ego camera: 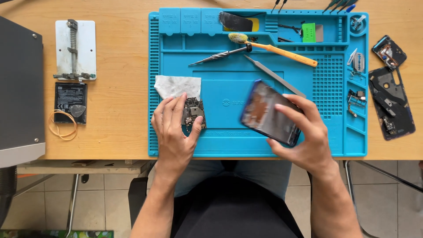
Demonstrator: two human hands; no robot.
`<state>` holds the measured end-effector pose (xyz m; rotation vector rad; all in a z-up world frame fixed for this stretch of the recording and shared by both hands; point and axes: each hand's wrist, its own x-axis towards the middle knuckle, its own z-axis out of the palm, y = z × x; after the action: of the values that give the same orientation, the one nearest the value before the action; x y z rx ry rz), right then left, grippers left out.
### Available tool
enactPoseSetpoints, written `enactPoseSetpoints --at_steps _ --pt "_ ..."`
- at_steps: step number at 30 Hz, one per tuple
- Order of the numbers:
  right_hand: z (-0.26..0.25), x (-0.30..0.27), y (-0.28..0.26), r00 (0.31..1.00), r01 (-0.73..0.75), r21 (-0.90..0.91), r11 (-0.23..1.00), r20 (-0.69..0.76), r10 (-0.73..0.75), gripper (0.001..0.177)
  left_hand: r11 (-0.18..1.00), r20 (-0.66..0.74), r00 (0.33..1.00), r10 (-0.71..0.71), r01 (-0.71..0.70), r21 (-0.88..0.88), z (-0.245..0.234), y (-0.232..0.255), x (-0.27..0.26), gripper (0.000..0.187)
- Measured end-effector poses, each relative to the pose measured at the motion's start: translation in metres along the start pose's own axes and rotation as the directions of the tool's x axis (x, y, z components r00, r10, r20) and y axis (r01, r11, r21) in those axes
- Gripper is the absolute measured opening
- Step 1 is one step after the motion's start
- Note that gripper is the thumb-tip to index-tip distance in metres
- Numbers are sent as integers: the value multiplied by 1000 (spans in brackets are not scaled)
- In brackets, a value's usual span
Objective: The person places a motherboard into a smartphone chassis, then uses tweezers to adjust internal components. They apply adhesive from a tube along the inner frame of the phone and finally insert a battery into the device.
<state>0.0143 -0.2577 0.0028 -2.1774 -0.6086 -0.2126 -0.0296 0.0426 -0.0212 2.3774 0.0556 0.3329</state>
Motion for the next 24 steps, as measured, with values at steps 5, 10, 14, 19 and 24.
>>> enactPoseSetpoints --at_steps 5,10,14,19,24 --pt "7 7 1 979 178 -213 961 140 -150 66 985 137 989 50 -72 159 -11 -2 3 73" --pt "12 2 8 965 183 -272 945 235 -119 56 905 351 927 131 -256 339 -31 -14 14 91" --pt "11 2 13 961 147 -238 960 266 -81 53 889 415 898 147 -304 342 -40 -12 26 87" --pt "8 0 14 958 122 -225 967 283 -55 55 920 397 907 138 -266 288 -40 -8 29 85" --pt "3 3 17 933 190 -176 966 340 -122 63 933 384 884 268 -337 124 -37 8 27 83"
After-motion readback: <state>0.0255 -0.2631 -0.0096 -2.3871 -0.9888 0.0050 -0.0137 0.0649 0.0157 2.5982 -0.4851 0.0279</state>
